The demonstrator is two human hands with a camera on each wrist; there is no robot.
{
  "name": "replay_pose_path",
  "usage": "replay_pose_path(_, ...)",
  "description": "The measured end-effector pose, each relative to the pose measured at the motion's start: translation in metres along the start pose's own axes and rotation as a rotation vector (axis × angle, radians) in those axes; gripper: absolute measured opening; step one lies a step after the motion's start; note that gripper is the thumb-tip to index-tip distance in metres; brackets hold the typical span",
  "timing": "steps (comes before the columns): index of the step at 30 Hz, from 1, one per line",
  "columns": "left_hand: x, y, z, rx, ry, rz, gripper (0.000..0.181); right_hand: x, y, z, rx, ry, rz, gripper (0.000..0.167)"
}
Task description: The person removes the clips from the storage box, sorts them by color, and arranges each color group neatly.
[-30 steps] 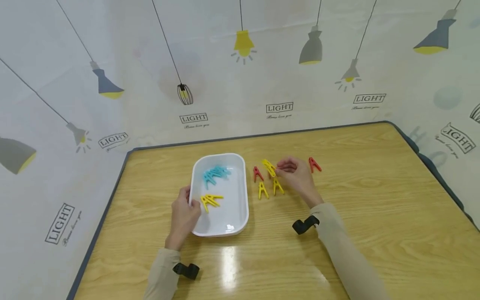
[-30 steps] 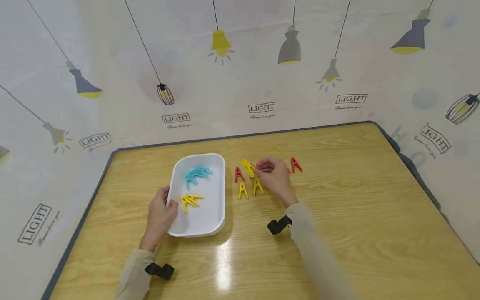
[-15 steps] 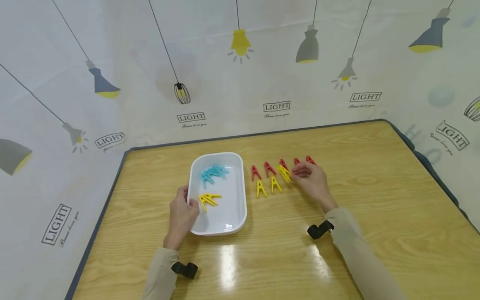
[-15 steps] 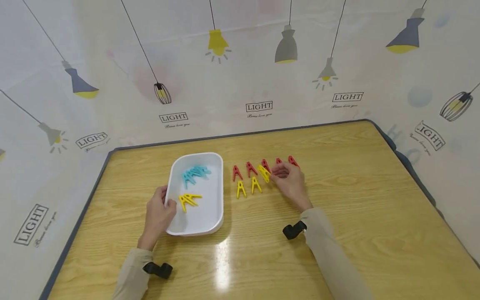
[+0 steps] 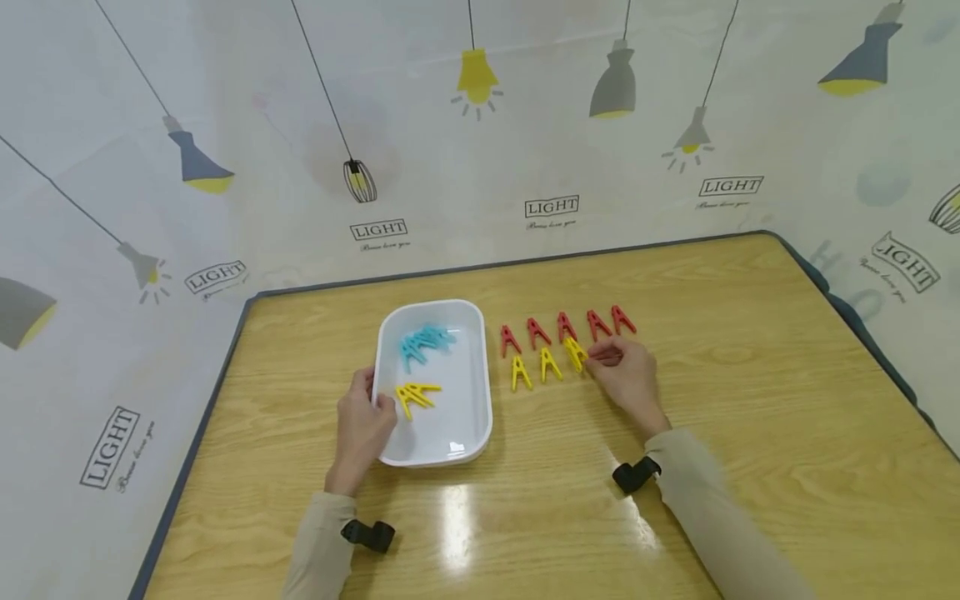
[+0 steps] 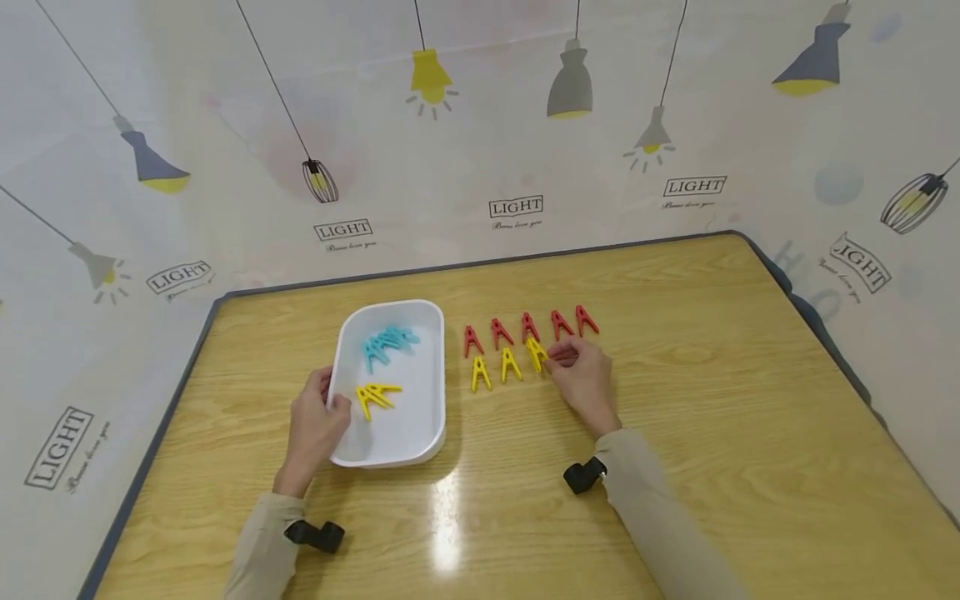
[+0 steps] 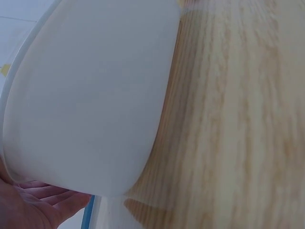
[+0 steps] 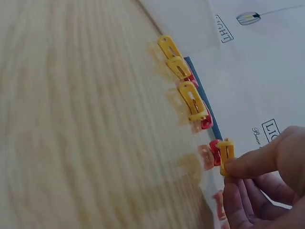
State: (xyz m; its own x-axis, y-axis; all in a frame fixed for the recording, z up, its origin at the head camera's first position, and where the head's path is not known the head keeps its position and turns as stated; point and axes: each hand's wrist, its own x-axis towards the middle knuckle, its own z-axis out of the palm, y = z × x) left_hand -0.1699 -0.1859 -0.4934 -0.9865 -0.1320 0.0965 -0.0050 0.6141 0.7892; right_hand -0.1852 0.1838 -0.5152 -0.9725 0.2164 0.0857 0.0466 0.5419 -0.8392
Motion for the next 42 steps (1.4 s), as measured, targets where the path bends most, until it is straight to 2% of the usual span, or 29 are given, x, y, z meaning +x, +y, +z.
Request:
replay_pose_path(5,0.001,0.002,-0.001,-0.012,-0.020,-0.013,0.048,-0.003,-0.005,0.004,0.007,0.022,0.002,0.011)
replay_pose_path(13,0.003,0.003,-0.003,-0.003,0.011,0.000,0.047,-0.003,-0.004,-0.001,0.010,-0.022,-0.014,0.013)
replay_pose_path(16,0.003,0.003,-0.003,0.000,0.007,-0.002,0.046,0.000,-0.006,-0.003,0.012,-0.012,-0.021,0.014)
replay_pose_path(24,0.004,0.003,-0.003,-0.009,0.004,-0.007,0.046,0.012,-0.025,-0.006,0.041,-0.021,-0.020,0.017)
replay_pose_path(28,0.002,0.002,-0.001,-0.011,0.007,-0.003,0.046,0.015,-0.035,-0.003,0.043,-0.027,-0.025,0.017)
replay_pose_path(37,0.001,-0.002,0.001,-0.008,0.014,0.009,0.045,0.017,-0.053,0.006,0.143,-0.066,-0.055,0.017)
replay_pose_path(42,0.000,-0.002,0.001,-0.010,0.019,0.009,0.045,0.017,-0.062,0.012,0.161,-0.069,-0.056,0.017)
